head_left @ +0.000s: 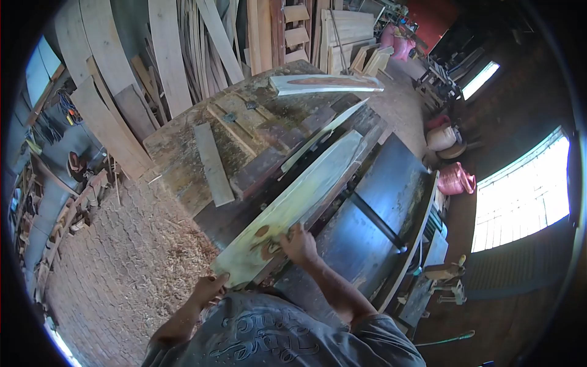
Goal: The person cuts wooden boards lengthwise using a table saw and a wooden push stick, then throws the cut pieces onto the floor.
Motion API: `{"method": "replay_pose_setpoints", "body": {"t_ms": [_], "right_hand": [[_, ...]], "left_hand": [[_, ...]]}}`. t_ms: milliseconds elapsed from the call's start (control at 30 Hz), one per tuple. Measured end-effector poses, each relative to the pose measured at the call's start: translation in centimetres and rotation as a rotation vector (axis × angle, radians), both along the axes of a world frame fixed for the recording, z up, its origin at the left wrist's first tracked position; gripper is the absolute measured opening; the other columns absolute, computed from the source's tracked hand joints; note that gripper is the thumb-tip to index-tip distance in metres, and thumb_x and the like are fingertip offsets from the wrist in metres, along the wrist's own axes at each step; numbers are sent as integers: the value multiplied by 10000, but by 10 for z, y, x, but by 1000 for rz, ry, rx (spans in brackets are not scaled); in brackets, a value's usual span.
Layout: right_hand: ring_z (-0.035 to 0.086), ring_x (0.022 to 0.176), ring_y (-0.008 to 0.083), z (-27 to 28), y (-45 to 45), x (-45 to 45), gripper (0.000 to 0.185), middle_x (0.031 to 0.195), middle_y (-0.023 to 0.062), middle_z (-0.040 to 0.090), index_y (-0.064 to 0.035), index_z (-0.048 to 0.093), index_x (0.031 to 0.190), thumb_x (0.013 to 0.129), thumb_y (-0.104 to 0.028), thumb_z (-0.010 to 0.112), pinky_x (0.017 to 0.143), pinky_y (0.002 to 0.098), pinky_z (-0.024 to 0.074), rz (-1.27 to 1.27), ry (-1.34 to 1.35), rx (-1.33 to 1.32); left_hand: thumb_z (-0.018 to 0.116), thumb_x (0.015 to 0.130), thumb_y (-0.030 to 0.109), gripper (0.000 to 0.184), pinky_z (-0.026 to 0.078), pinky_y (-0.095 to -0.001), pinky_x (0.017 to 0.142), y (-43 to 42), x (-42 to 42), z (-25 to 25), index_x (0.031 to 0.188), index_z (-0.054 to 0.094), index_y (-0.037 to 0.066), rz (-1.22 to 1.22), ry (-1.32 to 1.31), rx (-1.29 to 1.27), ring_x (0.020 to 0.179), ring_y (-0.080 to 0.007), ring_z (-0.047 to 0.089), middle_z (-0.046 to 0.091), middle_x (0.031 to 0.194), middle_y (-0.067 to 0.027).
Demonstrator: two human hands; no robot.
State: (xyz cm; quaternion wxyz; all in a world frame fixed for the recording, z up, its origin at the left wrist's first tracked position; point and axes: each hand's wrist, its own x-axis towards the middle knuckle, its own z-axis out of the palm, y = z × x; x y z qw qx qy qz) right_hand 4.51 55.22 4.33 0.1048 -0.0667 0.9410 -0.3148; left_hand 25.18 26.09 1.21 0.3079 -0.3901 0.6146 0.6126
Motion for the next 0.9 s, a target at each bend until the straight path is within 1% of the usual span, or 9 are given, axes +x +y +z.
{"method": "replay_pose_setpoints", "body": {"t_ms": [167, 300, 367, 433, 533, 700, 733, 767, 900], "right_hand": [[737, 943, 490, 16, -59, 86, 555, 1023, 259, 752, -26, 584, 1231, 916, -450, 757, 861, 590, 574, 140, -172, 52], [687, 1178, 442, 23, -97, 110, 565, 1179, 236, 724, -47, 615, 1271, 888, -423, 789, 976, 529, 548, 496, -134, 86], [578, 1341, 400, 42, -122, 106, 685, 1336, 203, 658, -57, 600, 1371, 838, -421, 831, 1094, 520, 462, 684, 523, 85], [468, 1431, 385, 67, -150, 99, 839, 1451, 182, 578, -58, 573, 1437, 770, -465, 880, 1159, 538, 375, 745, 527, 164], [709, 1131, 407, 116, -198, 82, 903, 1124, 185, 745, -38, 642, 1316, 673, -611, 912, 947, 518, 544, 963, 104, 279], [753, 992, 383, 205, -230, 105, 766, 930, 184, 760, -43, 750, 980, 668, -733, 865, 855, 504, 582, 1090, 208, 126], [755, 939, 376, 224, -232, 115, 760, 916, 187, 757, -35, 748, 977, 681, -723, 870, 823, 484, 590, 997, 238, 74], [758, 886, 370, 241, -233, 126, 754, 902, 190, 754, -27, 745, 974, 694, -714, 876, 791, 465, 598, 908, 259, 21], [776, 804, 290, 312, -222, 145, 674, 894, 185, 771, 16, 754, 1017, 743, -580, 909, 736, 404, 608, 644, 360, -343]], "left_hand": [[800, 955, 335, 628, 655, -467, 889, -45, 78, -37, 1448, 582, 14, 666, 263, 665, 1111, -313, 745, 733, 1297, -145], [796, 930, 327, 713, 627, -465, 962, -116, 148, -27, 1511, 519, 19, 556, 494, 418, 1118, -309, 738, 699, 1338, -148], [843, 851, 325, 752, 624, -427, 932, -146, 176, -6, 1472, 551, 17, 607, 527, 214, 1061, -255, 730, 717, 1239, -97], [845, 807, 293, 677, 600, -392, 852, -224, 227, -30, 1378, 608, 17, 499, 557, -40, 1014, -213, 687, 710, 1147, -66], [878, 720, 294, 769, 600, -363, 827, -279, 238, 82, 1354, 566, -8, 350, 611, -454, 939, -191, 678, 688, 1129, -66], [902, 649, 193, 824, 591, -409, 966, -385, 247, 231, 1375, 573, -16, 291, 875, -786, 1089, -238, 693, 674, 1262, -133], [910, 741, 288, 767, 562, -408, 996, -384, 230, 289, 1371, 610, -29, 101, 990, -858, 1124, -250, 682, 678, 1267, -129], [830, 896, 365, 668, 534, -393, 1019, -398, 213, 324, 1380, 630, -49, -34, 1074, -1423, 1163, -249, 673, 677, 1314, -136], [579, 1069, 242, 526, 470, -397, 1135, -379, 139, 403, 1507, 558, -48, 417, 1464, -1344, 1308, -276, 629, 624, 1474, -164]]}}
